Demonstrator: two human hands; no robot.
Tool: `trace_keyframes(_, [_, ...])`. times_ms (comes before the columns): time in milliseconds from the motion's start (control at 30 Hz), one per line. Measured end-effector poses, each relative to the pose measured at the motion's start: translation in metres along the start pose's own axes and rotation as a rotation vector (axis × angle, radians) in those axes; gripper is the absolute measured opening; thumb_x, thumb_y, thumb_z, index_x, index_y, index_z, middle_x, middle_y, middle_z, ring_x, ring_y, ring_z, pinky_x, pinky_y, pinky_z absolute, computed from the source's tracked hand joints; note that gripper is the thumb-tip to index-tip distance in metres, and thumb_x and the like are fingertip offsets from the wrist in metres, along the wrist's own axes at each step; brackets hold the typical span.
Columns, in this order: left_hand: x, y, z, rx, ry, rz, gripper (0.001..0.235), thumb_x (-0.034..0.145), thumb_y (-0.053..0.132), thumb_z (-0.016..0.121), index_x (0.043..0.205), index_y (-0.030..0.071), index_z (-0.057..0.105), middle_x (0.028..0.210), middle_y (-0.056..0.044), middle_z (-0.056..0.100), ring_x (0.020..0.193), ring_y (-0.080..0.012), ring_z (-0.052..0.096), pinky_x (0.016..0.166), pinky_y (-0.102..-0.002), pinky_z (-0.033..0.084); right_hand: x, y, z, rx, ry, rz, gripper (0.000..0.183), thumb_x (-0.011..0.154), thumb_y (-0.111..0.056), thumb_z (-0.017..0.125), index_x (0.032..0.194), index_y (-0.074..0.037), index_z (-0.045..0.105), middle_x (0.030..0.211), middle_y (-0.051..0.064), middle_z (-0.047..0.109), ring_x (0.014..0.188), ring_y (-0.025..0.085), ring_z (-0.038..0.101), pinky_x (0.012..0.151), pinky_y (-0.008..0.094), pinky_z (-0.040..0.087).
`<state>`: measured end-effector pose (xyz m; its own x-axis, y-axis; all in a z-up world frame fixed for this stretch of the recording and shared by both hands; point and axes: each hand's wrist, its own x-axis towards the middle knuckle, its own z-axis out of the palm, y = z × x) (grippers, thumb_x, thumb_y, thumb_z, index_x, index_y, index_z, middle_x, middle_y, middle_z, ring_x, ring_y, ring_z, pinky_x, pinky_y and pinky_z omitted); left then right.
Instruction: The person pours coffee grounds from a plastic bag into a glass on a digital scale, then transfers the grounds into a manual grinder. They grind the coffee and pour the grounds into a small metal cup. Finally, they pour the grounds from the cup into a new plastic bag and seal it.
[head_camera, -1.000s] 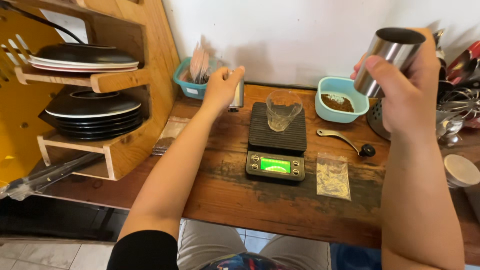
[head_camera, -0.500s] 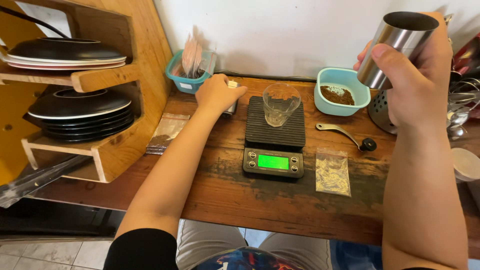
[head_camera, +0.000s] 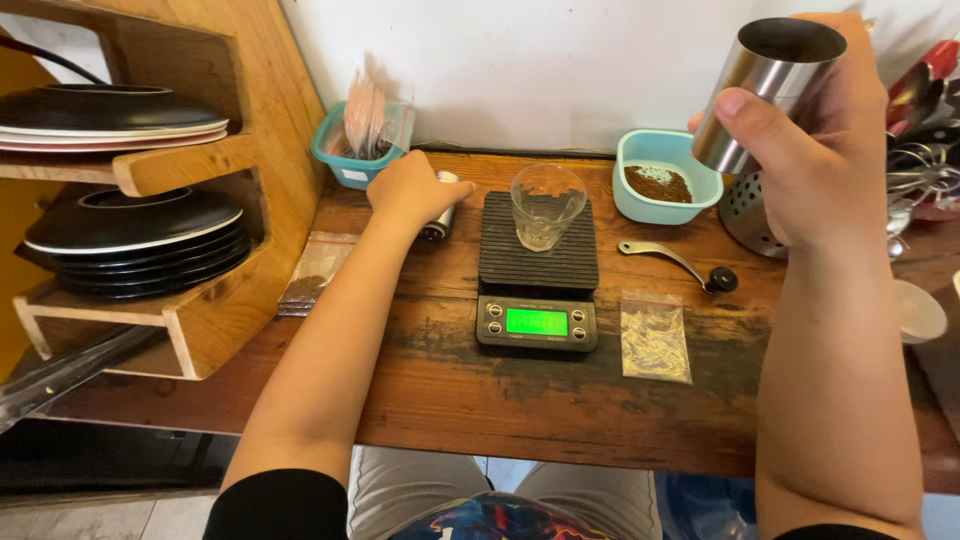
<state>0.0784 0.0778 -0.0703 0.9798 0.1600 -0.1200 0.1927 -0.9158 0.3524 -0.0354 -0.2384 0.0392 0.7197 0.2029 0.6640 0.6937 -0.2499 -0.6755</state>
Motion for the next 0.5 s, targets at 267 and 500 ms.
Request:
trace_keyframes(267, [-0.008, -0.004, -0.007, 0.063, 0.007, 0.059, 0.070, 0.081, 0.074, 0.061, 0.111, 0.010, 0.061, 0.108, -0.009, 0.069, 0.102, -0.0320, 0.066, 0.074, -0.045, 0.050, -0.001, -0.030, -0.010, -0.122, -0.034, 0.050, 0.037, 0.102, -0.003, 0.073, 0.127, -0.001, 0.046, 0.106, 0.017, 0.064, 0.092, 0.027, 0.072, 0.077, 0.032, 0.060])
trace_keyframes(500, [-0.053, 0.003, -0.034, 0.177, 0.003, 0.140, 0.071, 0.085, 0.076, 0.061, 0.102, 0.008, 0.069, 0.103, -0.014, 0.072, 0.097, -0.0379, 0.067, 0.074, -0.049, 0.052, -0.027, -0.034, -0.008, -0.517, -0.159, 0.487, 0.049, 0.074, -0.019, 0.087, 0.116, -0.010, 0.063, 0.099, 0.004, 0.064, 0.078, 0.014, 0.056, 0.070, 0.027, 0.045])
